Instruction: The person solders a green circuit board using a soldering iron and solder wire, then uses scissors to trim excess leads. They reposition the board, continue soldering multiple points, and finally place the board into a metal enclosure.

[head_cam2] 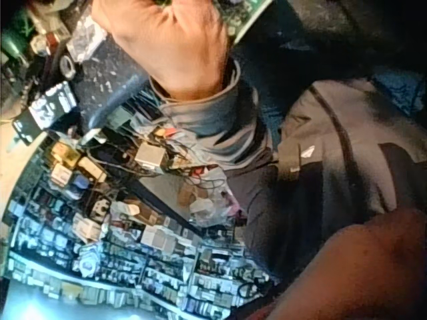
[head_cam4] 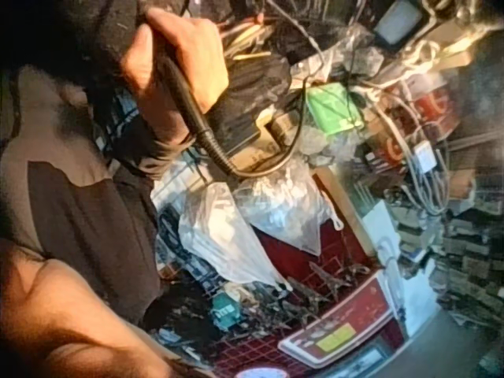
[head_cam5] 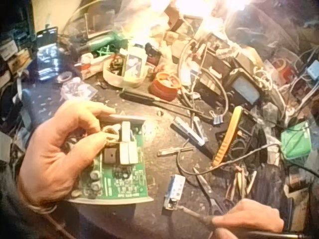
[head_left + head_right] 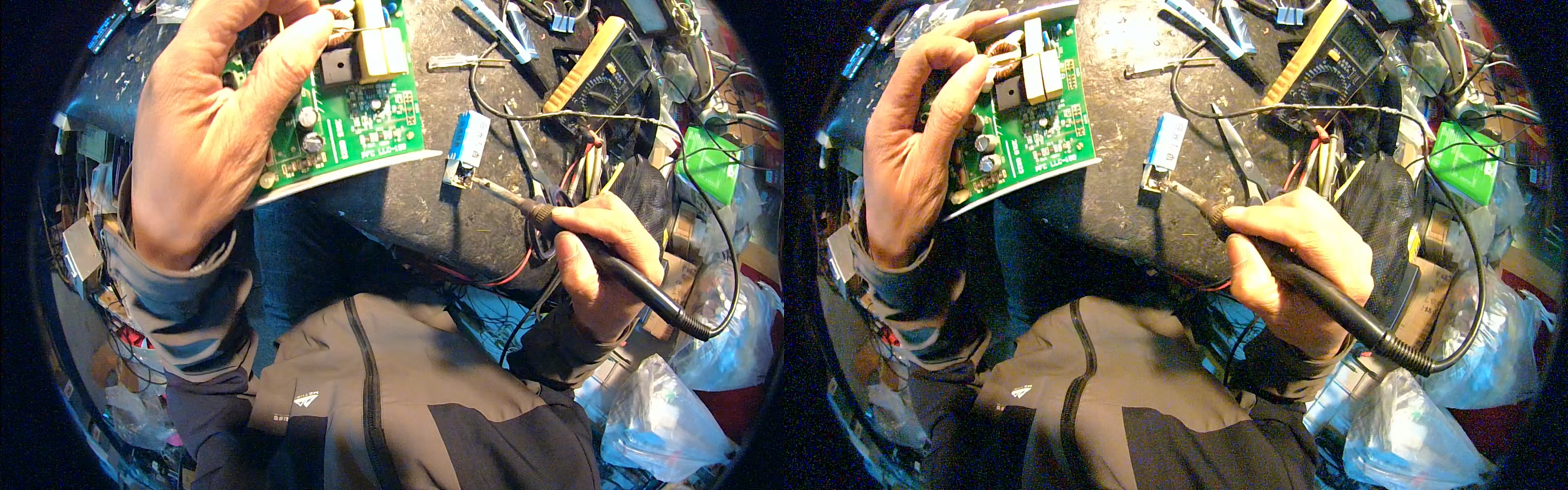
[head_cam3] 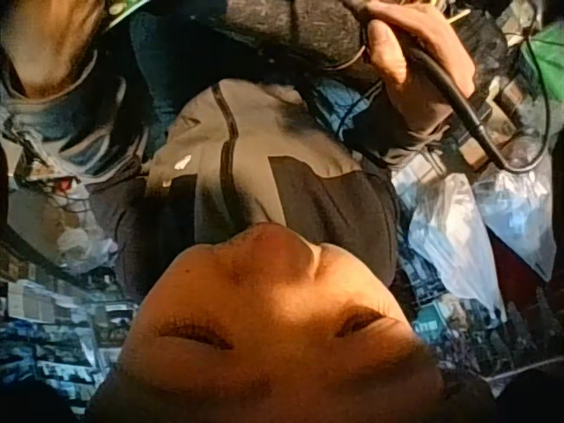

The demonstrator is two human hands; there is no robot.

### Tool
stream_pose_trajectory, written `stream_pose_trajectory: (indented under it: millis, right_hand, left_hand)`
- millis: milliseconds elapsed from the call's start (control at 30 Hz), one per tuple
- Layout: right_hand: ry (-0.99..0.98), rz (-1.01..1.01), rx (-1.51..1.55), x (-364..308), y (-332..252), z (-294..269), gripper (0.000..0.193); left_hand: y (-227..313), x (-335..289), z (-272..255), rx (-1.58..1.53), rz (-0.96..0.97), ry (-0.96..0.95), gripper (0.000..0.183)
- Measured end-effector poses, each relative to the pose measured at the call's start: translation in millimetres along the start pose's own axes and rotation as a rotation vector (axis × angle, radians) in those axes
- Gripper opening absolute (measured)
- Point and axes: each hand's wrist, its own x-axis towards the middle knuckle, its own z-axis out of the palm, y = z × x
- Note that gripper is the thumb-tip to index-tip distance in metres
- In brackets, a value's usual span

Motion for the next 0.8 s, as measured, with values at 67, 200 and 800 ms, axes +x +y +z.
stream_pose_trajectory:
  millis: [67, 200, 800]
  right_hand:
    - [-0.032, -0.01, -0.035, 2, 0, 0, 0.022]
    - [-0.078, -0.051, -0.083, 7, -2, 1, 0.023]
    - [0.185, -0.117, 0.011, 4, -6, 0, 0.022]
  left_hand:
    - [-3, -3, 2, 0.018, 0.017, 0.033, 0.006]
    - [-12, -2, -4, -0.03, 0.032, -0.042, 0.009]
    - [-9, 9, -6, -0.205, -0.224, -0.011, 0.008]
